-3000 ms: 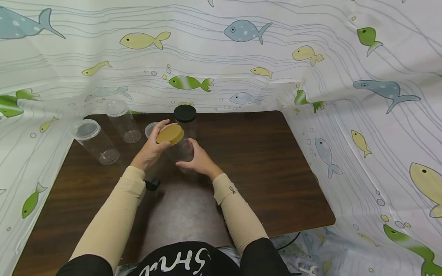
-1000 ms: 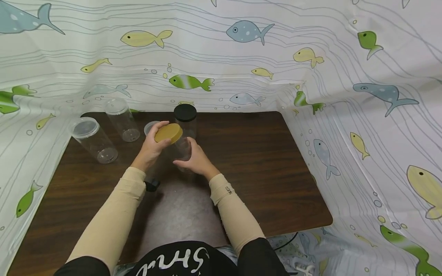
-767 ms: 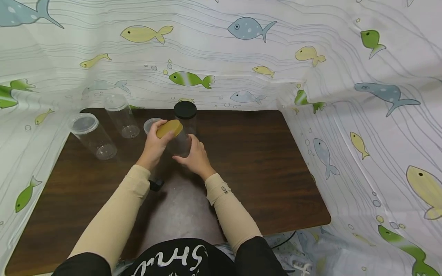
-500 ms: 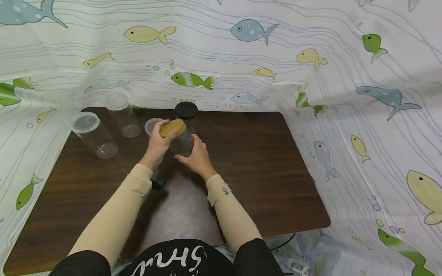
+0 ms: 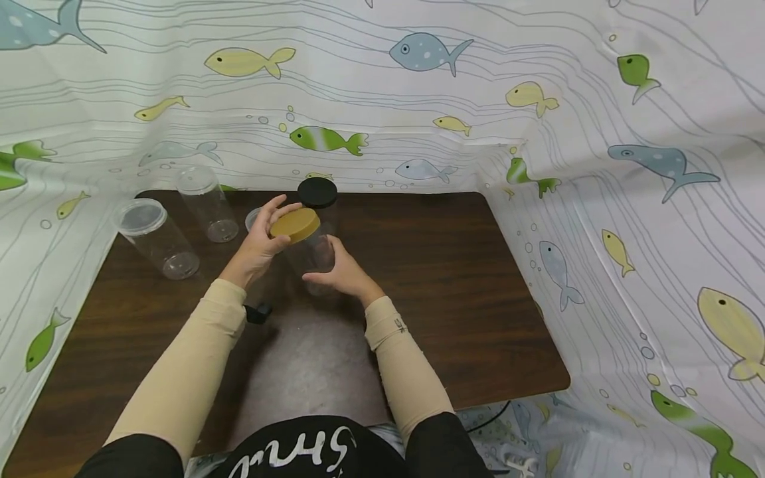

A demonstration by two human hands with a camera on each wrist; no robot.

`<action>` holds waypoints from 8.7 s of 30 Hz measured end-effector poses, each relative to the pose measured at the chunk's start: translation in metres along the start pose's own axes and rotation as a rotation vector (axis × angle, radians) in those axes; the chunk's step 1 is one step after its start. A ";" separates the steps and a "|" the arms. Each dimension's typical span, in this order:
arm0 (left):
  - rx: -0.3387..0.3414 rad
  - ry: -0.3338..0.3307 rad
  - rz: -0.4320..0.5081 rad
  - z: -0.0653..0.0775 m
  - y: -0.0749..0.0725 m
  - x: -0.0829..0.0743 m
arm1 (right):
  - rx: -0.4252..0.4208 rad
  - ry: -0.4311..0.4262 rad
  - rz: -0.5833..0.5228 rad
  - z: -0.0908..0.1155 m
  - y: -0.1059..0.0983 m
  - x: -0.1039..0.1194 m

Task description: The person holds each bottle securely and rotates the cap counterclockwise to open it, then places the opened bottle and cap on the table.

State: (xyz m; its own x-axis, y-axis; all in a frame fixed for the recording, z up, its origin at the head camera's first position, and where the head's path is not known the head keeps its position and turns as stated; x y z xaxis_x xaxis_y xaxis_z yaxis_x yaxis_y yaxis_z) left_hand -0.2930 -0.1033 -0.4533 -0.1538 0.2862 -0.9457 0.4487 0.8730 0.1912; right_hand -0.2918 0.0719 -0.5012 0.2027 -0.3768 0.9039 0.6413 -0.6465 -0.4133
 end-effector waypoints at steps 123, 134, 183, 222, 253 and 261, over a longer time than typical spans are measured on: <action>0.021 -0.009 0.153 0.032 -0.009 0.014 | 0.221 0.023 -0.057 0.001 0.023 0.011; -0.310 -0.126 0.025 0.027 -0.009 0.023 | -0.169 0.100 0.347 -0.005 0.031 0.011; -0.147 -0.033 0.163 0.039 -0.016 0.021 | 0.025 0.087 0.126 -0.001 0.039 0.010; 0.120 -0.026 0.241 0.041 -0.016 0.015 | 0.263 -0.042 -0.101 -0.002 0.038 0.017; -0.695 -0.320 -0.369 0.044 -0.019 0.016 | -0.325 0.155 0.641 -0.012 0.047 0.021; -0.706 -0.352 -0.352 0.046 -0.025 0.016 | -0.342 0.163 0.724 -0.013 0.046 0.024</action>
State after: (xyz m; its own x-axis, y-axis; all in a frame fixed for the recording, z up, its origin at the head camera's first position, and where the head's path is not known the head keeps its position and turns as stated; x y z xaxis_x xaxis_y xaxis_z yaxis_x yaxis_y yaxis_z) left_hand -0.2662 -0.1382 -0.4850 0.1532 -0.0844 -0.9846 -0.2438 0.9623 -0.1204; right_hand -0.2667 0.0246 -0.4995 0.3529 -0.8537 0.3830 0.1263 -0.3621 -0.9235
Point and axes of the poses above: each hand's wrist, its own z-axis away from the middle knuckle, its own y-axis out of the palm, x = y × z, the point moved 6 cm from there along -z, towards the middle knuckle, and after that the axes turned 10 degrees about x, right-handed, at the moved point
